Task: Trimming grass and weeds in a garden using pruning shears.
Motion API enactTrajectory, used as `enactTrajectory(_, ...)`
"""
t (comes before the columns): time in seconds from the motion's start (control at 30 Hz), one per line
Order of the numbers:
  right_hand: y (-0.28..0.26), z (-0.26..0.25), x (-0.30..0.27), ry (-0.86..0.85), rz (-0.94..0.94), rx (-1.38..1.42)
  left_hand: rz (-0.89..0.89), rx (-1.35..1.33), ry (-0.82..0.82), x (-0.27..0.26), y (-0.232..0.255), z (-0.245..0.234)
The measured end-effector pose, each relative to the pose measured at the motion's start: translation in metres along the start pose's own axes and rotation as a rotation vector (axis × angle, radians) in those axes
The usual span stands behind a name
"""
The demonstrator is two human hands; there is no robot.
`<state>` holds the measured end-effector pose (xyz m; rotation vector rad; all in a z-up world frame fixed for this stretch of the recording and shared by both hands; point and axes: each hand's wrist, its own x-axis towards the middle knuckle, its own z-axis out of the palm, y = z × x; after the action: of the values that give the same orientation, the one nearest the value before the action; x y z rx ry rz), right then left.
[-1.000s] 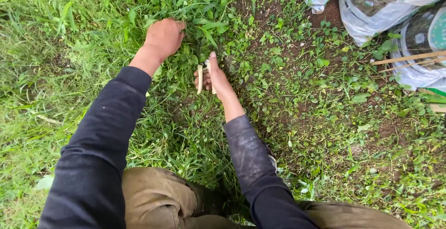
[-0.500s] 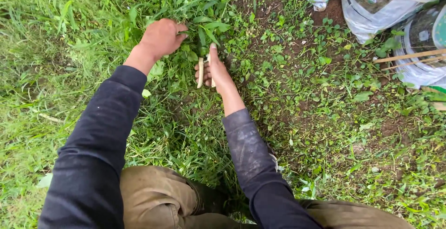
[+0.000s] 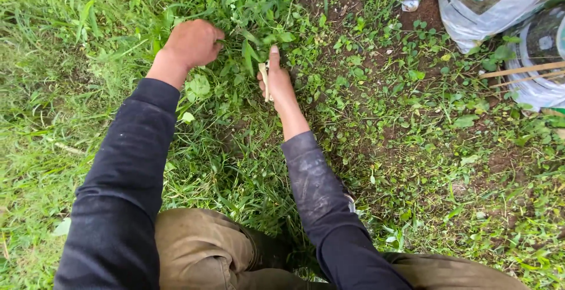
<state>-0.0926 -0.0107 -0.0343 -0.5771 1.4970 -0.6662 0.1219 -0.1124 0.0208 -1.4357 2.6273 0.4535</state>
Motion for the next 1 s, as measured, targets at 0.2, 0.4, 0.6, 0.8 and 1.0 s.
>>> enactTrajectory(0.2, 0.015, -0.016, -0.027, 0.033, -0.003, -0.085, -0.146, 0.207, -0.230, 0.006, 0.009, -0.001)
enactTrajectory(0.4, 0.036, -0.031, -0.026, -0.215, 0.028, -0.070, -0.108, 0.289, -0.047, 0.008, 0.081, -0.032)
enactTrajectory(0.6, 0.034, -0.038, -0.027, -0.233, 0.095, -0.088, -0.097, 0.389, -0.083, 0.021, 0.078, 0.049)
enactTrajectory(0.8, 0.004, -0.015, -0.012, -0.330, 0.116, -0.252, -0.075, 0.082, -0.141, 0.015, 0.050, 0.050)
enactTrajectory(1.0, 0.002, -0.007, 0.006, -0.331, 0.140, -0.217, -0.040, 0.184, -0.028, 0.011, 0.052, 0.049)
